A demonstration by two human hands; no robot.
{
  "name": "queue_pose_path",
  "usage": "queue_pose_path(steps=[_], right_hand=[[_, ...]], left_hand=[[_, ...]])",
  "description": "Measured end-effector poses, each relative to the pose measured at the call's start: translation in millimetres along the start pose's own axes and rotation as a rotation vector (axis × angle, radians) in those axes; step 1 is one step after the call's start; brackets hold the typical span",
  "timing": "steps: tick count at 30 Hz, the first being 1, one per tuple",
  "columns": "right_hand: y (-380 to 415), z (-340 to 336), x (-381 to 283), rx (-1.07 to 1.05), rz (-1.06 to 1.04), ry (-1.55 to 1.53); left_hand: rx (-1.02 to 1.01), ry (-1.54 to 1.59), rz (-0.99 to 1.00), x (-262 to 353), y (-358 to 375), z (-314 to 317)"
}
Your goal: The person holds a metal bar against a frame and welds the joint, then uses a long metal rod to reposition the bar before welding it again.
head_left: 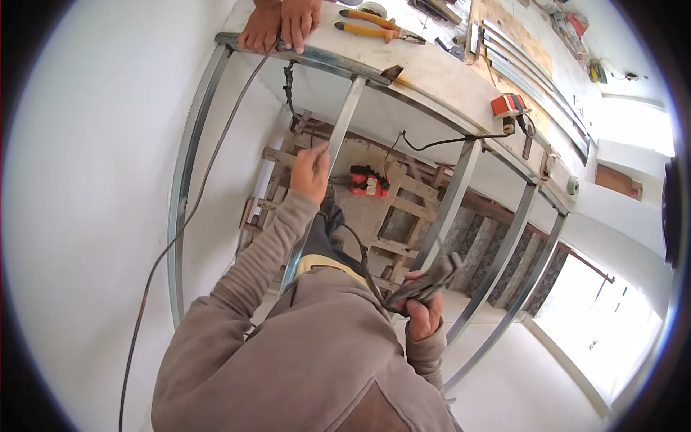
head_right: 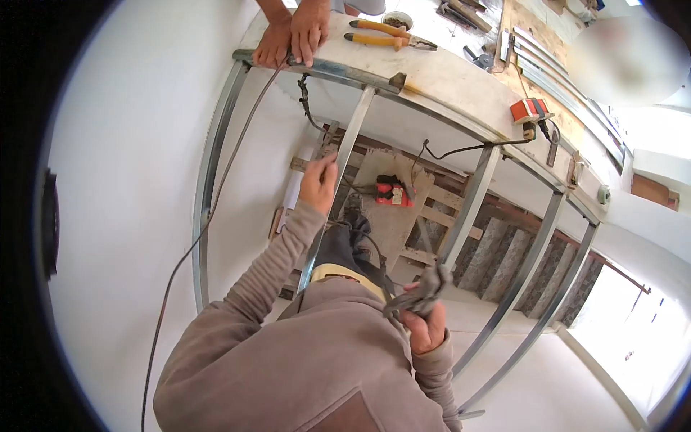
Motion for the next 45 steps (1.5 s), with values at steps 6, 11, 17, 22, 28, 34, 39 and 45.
queue_pose_path(steps=[6,11,17,22,28,34,39,45], right_hand=[[-28,26,-18,-0.393,-0.011,0.203],[-40,56,-12,-0.32,-0.24,0.41],[-48,89,3,-0.367,-0.343,0.424],[-53,85,7,-0.506,-0.062,0.104],[-26,87,-24,-0.441,0.165,-0.122],[-44,109,-7,-0.343,-0.258,0.394],[-60,134,4,-0.279,-0.373,0.565],[-72,145,18,-0.244,-0.405,0.665]], left_hand=[[-0.094,-0.175,0.036,-37,85,-8],[-0.152,-0.234,0.044,-64,101,-6],[-0.363,-0.194,-0.022,-127,89,8],[-0.247,-0.173,-0.001,-76,96,-7],[-0.182,-0.167,0.01,-57,100,-13],[-0.341,0.306,-0.231,-129,96,16],[-0.31,0.092,-0.074,-98,99,0],[-0.288,0.422,-0.261,-127,105,16]])
Point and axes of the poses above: each hand's wrist, its own y-axis away from the middle knuckle, its own z-axis out of the palm, x = y × z, the point moved 1 cm from there along -y, towards the middle knuckle, and after that the axes turned 5 degrees about -z, right-handed, at the moved point
